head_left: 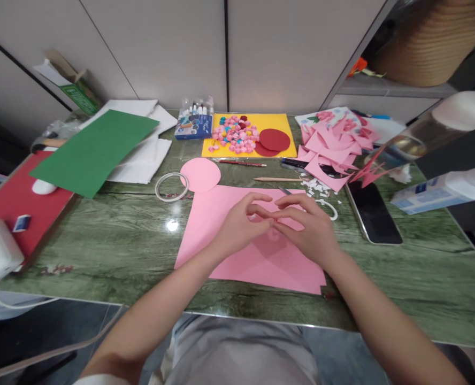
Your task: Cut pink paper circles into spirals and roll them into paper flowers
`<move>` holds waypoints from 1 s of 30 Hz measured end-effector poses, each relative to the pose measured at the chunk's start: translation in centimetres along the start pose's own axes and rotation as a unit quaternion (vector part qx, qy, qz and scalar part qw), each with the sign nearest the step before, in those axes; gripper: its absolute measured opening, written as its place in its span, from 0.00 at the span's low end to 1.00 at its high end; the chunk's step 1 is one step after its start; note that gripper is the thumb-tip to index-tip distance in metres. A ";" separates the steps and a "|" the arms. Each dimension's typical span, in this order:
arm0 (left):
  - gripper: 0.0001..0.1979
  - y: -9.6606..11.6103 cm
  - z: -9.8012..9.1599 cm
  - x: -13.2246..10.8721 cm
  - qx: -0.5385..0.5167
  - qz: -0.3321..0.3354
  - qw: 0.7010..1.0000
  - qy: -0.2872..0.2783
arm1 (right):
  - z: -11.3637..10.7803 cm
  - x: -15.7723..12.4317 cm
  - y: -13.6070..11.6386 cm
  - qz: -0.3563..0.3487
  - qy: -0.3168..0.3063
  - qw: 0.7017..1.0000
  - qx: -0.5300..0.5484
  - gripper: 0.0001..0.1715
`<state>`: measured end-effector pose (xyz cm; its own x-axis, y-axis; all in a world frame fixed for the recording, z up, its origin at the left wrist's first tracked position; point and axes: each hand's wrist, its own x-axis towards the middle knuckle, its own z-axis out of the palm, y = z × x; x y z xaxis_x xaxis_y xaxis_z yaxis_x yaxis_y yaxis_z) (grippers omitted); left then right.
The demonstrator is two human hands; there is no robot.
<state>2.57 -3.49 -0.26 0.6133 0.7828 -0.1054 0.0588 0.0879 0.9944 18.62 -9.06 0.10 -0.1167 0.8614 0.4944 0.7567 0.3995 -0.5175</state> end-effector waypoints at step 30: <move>0.15 0.4 -0.1 -0.1 -0.113 -0.035 0.993 -0.004 | 0.1 -0.2 0.0 0.029 -0.011 0.999 0.044 0.09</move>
<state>2.51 -3.46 0.19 0.6209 0.7644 -0.1735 -0.0755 0.2786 0.9574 18.56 -9.24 -0.06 -0.0895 0.8897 0.4477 0.7026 0.3750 -0.6048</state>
